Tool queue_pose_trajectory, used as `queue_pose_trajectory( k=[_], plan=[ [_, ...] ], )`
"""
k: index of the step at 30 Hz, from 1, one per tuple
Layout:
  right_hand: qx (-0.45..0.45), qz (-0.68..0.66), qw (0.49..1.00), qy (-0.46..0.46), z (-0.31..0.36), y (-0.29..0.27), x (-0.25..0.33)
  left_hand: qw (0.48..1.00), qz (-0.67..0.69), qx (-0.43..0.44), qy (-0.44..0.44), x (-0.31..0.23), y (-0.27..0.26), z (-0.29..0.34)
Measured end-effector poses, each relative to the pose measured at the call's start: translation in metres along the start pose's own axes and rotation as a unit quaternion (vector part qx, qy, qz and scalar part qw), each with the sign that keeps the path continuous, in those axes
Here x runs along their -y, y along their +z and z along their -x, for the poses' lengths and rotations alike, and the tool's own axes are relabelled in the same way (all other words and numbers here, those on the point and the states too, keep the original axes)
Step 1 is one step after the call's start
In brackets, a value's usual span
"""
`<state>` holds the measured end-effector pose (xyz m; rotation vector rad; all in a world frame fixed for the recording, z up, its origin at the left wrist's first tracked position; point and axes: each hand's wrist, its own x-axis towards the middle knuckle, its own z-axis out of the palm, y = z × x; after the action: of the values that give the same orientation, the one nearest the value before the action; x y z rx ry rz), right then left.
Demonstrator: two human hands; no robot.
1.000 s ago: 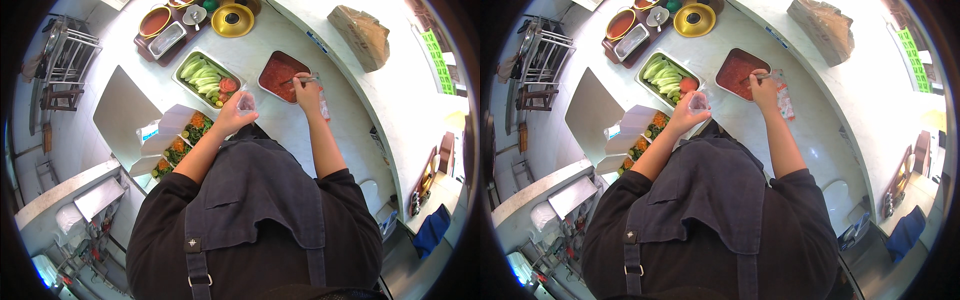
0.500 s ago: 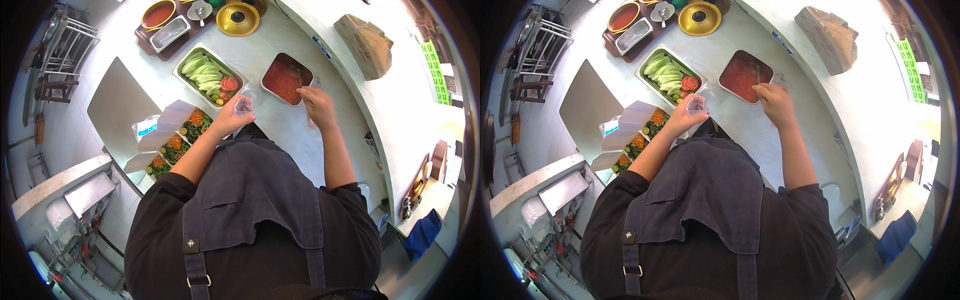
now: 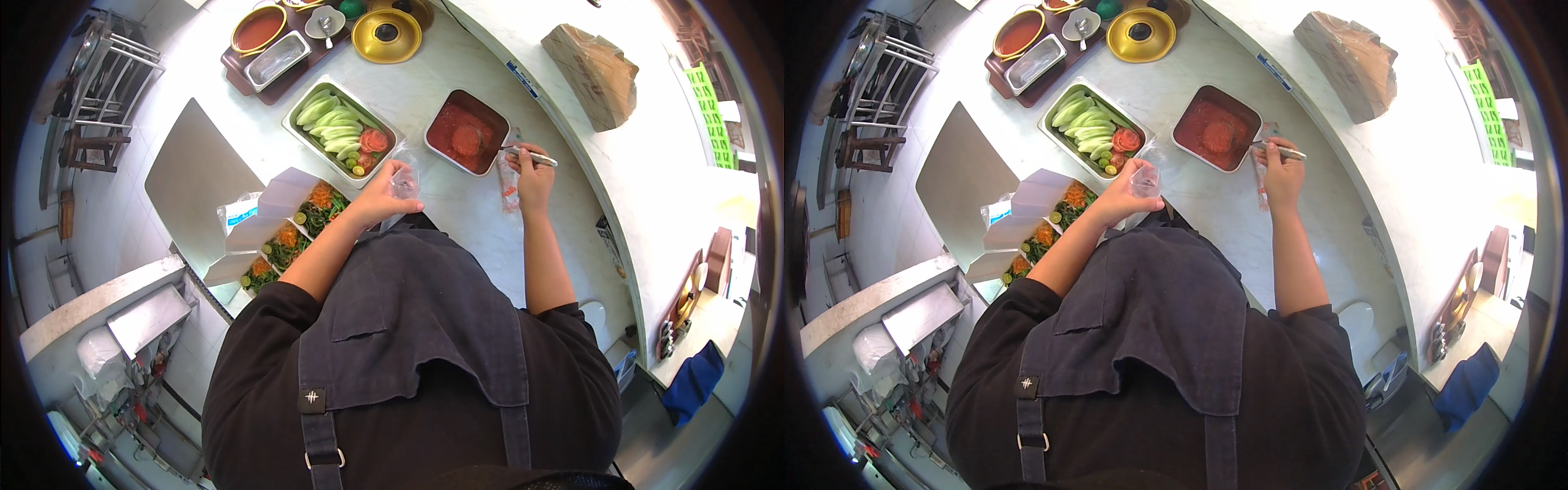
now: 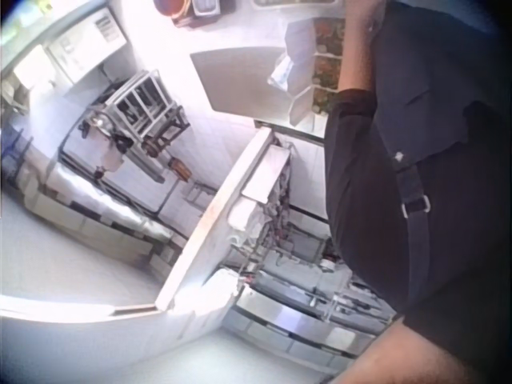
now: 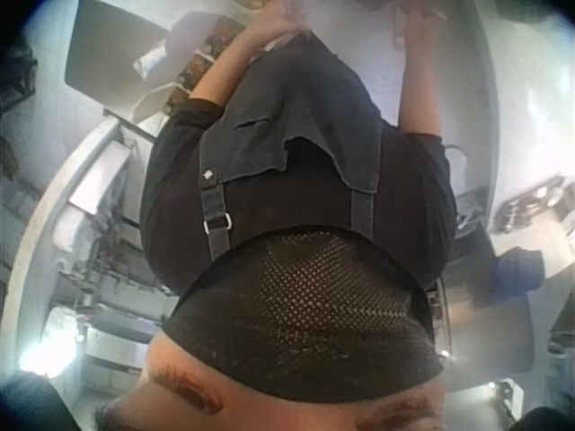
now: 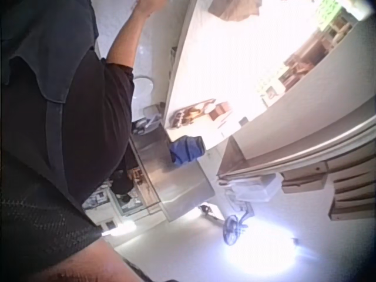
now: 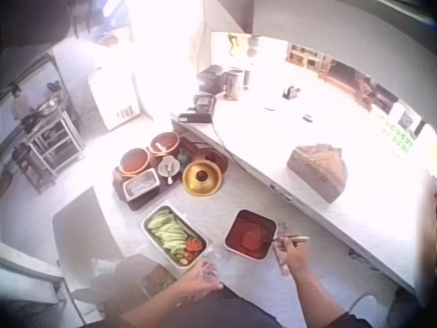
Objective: The person assembles three white takeout boxes with various food items. They layer green vegetables, bean sprouts, and a red sauce into the boxes, then add sliced cucumbers and tomatoes. Finally, they prepare a small plastic bag with red sauce using a ladle.
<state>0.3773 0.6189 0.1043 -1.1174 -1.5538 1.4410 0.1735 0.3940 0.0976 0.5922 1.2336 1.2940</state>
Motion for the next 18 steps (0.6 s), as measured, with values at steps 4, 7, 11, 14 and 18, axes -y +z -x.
queue_pose_trajectory(
  k=[4,7,11,14,18],
  plan=[
    [0.010,-0.040,0.999,-0.009,0.000,-0.002,0.001,1.000,-0.019,-0.020,-0.009,0.010,-0.001,-0.004],
    [0.004,-0.023,0.999,-0.034,0.003,-0.003,0.000,0.999,-0.016,-0.046,-0.015,0.014,-0.001,-0.005],
    [-0.001,-0.001,0.998,-0.065,0.008,-0.003,-0.002,0.998,0.032,-0.041,-0.022,0.010,-0.001,-0.005],
    [-0.012,0.013,0.996,-0.084,0.010,-0.002,-0.003,0.998,0.042,-0.031,-0.033,0.007,-0.001,-0.004],
    [-0.021,-0.012,0.997,-0.076,0.011,-0.002,-0.003,0.999,0.047,-0.011,-0.024,0.006,-0.003,-0.005]
  ],
)
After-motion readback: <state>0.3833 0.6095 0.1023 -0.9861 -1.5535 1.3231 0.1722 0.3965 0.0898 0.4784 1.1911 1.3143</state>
